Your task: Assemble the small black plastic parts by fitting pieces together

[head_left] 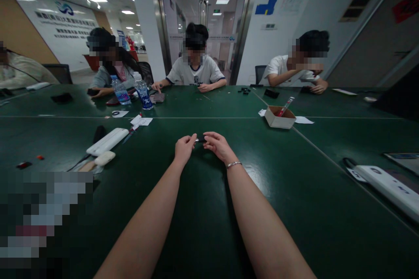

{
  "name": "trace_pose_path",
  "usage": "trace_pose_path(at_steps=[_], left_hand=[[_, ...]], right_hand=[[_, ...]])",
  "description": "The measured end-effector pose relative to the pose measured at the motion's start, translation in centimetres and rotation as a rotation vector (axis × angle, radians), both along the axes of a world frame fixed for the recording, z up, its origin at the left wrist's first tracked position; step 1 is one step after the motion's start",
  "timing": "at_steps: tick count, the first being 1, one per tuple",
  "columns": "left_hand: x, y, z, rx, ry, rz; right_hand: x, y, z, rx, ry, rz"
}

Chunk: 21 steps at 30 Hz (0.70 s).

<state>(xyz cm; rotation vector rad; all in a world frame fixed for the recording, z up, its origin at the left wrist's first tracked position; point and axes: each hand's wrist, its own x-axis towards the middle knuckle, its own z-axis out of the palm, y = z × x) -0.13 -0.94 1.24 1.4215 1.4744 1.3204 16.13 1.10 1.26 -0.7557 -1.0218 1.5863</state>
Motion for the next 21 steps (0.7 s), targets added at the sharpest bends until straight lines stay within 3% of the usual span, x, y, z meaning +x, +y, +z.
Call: trace_pose_path(at_steps=[8, 15, 21], left_hand=[[0.2, 0.7, -0.3, 0.051, -0.138, -0.114], [0.1, 0.9, -0.7, 0.210, -0.122, -0.194], [0.5, 1.2, -1.2, 0.046, -0.160, -0.104]], right_hand=[[-0.1, 0.4, -0.3, -0.061, 0.021, -0.106], [-0.2, 0.5, -0.5, -0.075, 0.029, -0.134], [-0.2, 0.4, -0.3, -0.059, 0.008, -0.112]])
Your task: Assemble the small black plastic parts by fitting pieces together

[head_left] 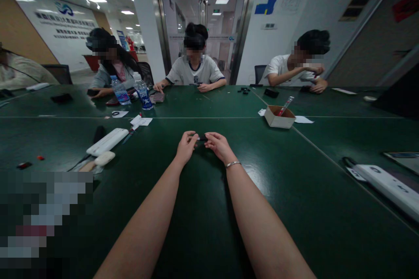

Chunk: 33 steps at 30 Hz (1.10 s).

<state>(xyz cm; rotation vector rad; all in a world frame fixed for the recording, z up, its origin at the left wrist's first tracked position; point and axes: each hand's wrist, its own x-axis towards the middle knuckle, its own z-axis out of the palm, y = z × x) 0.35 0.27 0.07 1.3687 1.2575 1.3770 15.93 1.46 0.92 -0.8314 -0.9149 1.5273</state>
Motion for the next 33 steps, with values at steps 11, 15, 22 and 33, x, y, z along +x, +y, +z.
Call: trace_pose_path(at_steps=[11, 15, 22, 33], left_hand=[[0.01, -0.14, 0.33, -0.020, 0.000, -0.029], [0.03, -0.24, 0.47, -0.021, 0.006, -0.006], [-0.08, -0.23, 0.30, -0.010, 0.015, -0.024], [-0.02, -0.25, 0.33, -0.034, 0.009, -0.061]], right_hand=[[0.04, -0.05, -0.07, 0.019, -0.018, 0.038], [0.02, -0.04, 0.01, 0.008, -0.022, 0.031], [-0.05, -0.12, 0.17, -0.006, -0.011, 0.029], [0.00, -0.12, 0.07, -0.003, -0.009, 0.039]])
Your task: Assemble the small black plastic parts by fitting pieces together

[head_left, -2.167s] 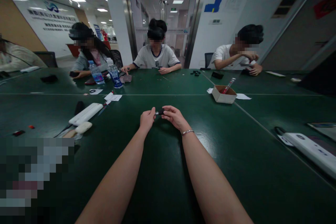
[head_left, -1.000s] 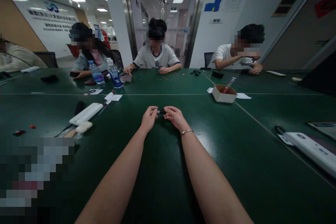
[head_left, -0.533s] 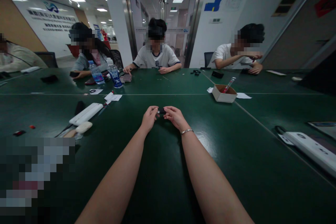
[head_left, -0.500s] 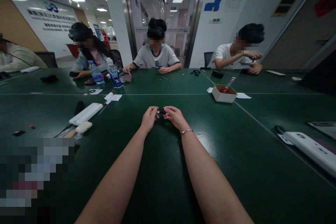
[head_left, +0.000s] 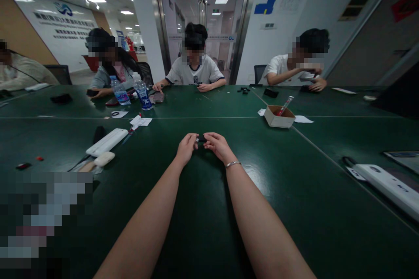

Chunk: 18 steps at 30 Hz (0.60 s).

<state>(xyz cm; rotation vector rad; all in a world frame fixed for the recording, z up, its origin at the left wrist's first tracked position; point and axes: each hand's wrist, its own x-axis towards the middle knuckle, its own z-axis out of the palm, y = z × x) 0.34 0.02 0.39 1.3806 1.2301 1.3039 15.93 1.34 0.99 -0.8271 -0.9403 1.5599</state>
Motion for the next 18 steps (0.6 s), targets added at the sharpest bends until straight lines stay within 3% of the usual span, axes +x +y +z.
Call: trace_pose_path(at_steps=[18], left_hand=[[0.07, -0.33, 0.49, 0.009, 0.020, 0.053]], right_hand=[[0.07, 0.01, 0.03, 0.006, -0.002, 0.007]])
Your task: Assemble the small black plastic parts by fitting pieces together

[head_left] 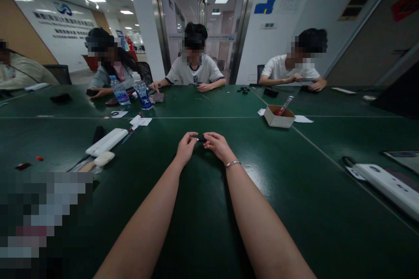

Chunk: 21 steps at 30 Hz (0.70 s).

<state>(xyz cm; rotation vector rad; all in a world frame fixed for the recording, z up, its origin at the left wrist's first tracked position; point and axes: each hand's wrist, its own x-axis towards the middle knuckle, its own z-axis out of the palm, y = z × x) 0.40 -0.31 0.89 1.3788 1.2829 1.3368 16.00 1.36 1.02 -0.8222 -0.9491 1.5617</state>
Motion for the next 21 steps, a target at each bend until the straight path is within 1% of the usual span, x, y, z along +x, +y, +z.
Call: trace_pose_path(at_steps=[5, 10, 13, 17, 21], left_hand=[[0.12, 0.26, -0.22, -0.025, -0.037, -0.014], [0.00, 0.38, -0.43, -0.002, -0.048, -0.017], [-0.08, 0.34, -0.39, -0.006, -0.060, -0.032], [0.02, 0.26, -0.19, -0.024, -0.042, -0.001], [0.14, 0.18, -0.03, -0.039, -0.040, -0.041]], right_hand=[[-0.01, 0.04, -0.07, 0.002, 0.008, 0.006], [-0.01, -0.03, 0.01, -0.002, 0.016, -0.001], [0.01, -0.08, 0.07, -0.006, 0.016, -0.002], [0.02, -0.11, 0.12, -0.004, 0.011, 0.000], [0.02, -0.05, 0.10, 0.006, -0.008, 0.011]])
